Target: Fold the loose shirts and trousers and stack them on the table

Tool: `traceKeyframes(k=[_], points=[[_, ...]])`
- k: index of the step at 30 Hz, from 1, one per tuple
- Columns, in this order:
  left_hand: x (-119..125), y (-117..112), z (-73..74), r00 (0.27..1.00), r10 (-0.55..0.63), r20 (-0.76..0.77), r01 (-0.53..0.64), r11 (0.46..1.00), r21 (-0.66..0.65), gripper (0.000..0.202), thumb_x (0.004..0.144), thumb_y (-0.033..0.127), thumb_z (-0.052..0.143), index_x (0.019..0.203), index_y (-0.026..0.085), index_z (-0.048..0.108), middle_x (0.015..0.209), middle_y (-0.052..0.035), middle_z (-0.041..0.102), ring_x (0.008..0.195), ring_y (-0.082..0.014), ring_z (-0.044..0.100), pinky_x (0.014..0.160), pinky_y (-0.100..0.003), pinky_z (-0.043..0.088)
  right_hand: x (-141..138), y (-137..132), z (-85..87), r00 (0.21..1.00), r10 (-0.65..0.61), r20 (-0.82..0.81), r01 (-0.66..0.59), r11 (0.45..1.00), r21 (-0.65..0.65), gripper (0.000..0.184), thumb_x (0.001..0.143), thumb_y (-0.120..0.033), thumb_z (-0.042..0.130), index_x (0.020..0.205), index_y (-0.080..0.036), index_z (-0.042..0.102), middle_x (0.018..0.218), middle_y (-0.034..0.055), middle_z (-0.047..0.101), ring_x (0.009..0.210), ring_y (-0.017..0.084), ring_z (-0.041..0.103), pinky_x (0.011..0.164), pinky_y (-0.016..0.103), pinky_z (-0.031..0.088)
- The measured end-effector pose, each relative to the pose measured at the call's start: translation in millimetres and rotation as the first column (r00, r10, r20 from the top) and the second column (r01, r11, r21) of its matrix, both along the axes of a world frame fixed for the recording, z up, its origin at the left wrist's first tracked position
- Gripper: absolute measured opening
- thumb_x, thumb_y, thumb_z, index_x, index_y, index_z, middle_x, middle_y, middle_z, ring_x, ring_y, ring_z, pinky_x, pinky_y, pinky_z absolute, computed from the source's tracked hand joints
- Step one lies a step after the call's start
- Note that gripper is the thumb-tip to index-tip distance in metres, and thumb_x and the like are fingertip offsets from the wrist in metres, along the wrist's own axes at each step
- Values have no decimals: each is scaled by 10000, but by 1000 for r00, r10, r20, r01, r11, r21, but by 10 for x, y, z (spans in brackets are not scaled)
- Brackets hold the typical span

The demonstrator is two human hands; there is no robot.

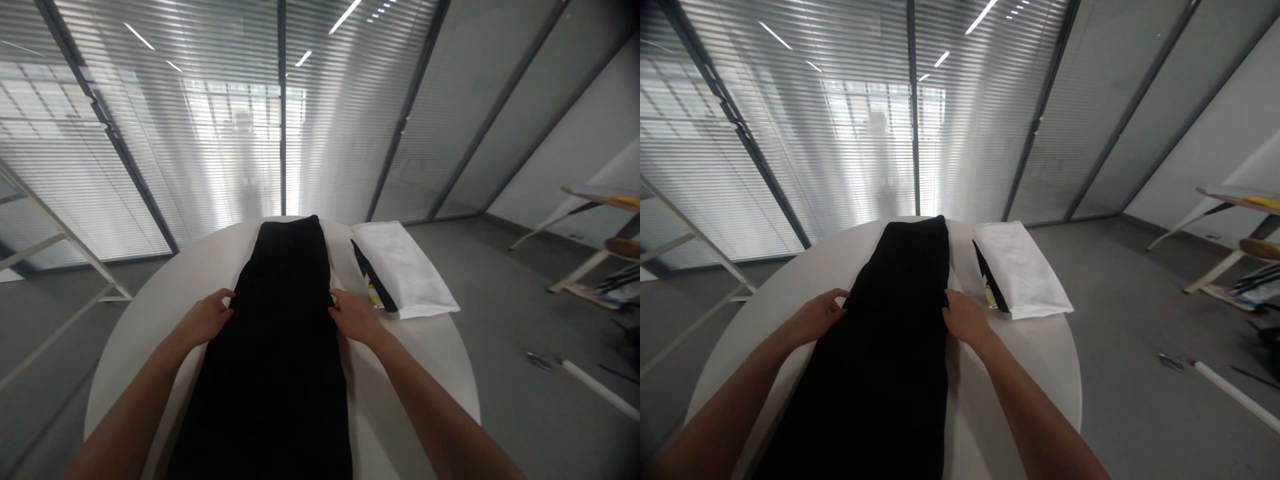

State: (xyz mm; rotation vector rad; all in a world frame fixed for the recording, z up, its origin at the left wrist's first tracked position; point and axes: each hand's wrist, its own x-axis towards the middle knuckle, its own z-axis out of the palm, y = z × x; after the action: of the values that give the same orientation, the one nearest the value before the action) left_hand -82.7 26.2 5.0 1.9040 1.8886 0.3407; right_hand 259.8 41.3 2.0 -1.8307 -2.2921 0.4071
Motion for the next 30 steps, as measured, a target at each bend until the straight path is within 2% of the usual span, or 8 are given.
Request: traceKeyframes(k=[4, 7, 10, 13, 16, 19, 23, 30], points=[[-36, -75, 74, 987, -108, 118, 123, 985, -124, 339, 761, 286, 481, 1074, 186, 566, 632, 16, 625, 559, -157, 577, 524, -259, 372, 122, -13, 117, 999, 44, -1, -44, 996, -75, 462, 785, -198, 525, 1244, -154, 559, 944, 67, 688, 879, 196, 626, 781, 273, 404], [-28, -168, 178, 964, -204, 173, 236, 953, -189, 283, 732, 248, 463, 981, 207, 592, 598, 30, 586, 529, -142, 529, 491, -249, 337, 152, -34, 246, 999, 35, -32, -39, 990, -136, 294, 731, -192, 531, 991, -173, 669, 827, 43, 686, 796, 187, 621, 672, 257, 388], [-32, -258, 298, 911, -311, 271, 388, 869, -306, 188, 682, 208, 456, 810, 212, 594, 624, 25, 585, 545, -137, 531, 501, -240, 354, 131, -44, 341, 999, 20, -45, -28, 982, -185, 202, 747, -181, 472, 716, -174, 672, 742, 45, 667, 746, 181, 609, 613, 262, 359], [-40, -289, 377, 869, -306, 390, 466, 771, -434, 149, 683, 224, 453, 750, 208, 585, 582, 26, 570, 544, -148, 553, 533, -247, 402, 109, -25, 342, 999, -10, -34, 4, 984, -177, 232, 765, -186, 455, 653, -178, 657, 735, 54, 668, 755, 190, 613, 622, 272, 359], [-18, -225, 345, 901, -262, 345, 377, 867, -326, 228, 779, 316, 418, 836, 203, 608, 617, 8, 601, 614, -168, 593, 618, -271, 446, 93, 16, 267, 988, -150, -44, 146, 986, -86, 238, 814, -234, 443, 757, -190, 670, 831, 64, 688, 834, 209, 625, 680, 283, 380], [50, -102, 206, 985, -118, 128, 128, 989, -74, 334, 853, 430, 362, 879, 201, 604, 731, -27, 646, 700, -190, 612, 682, -297, 444, 67, 63, 168, 966, -248, -77, 247, 969, -24, 278, 882, -322, 411, 922, -194, 654, 932, 78, 688, 900, 225, 626, 748, 302, 399], [195, 10, 15, 998, 65, 6, -66, 996, 64, 443, 867, 561, 356, 1044, 227, 588, 864, -44, 690, 761, -211, 638, 721, -310, 429, 35, 109, 51, 971, -198, -130, 201, 979, 9, 373, 881, -353, 482, 1199, -165, 540, 1058, 96, 658, 971, 214, 611, 842, 298, 399], [221, -31, -34, 998, -31, 63, 30, 999, 18, 408, 824, 462, 485, 1146, 213, 513, 720, 3, 637, 639, -174, 591, 602, -272, 390, 88, 10, 96, 996, 30, -80, -36, 997, -71, 400, 794, -224, 527, 1193, -207, 514, 950, 42, 657, 848, 187, 607, 720, 270, 382]])
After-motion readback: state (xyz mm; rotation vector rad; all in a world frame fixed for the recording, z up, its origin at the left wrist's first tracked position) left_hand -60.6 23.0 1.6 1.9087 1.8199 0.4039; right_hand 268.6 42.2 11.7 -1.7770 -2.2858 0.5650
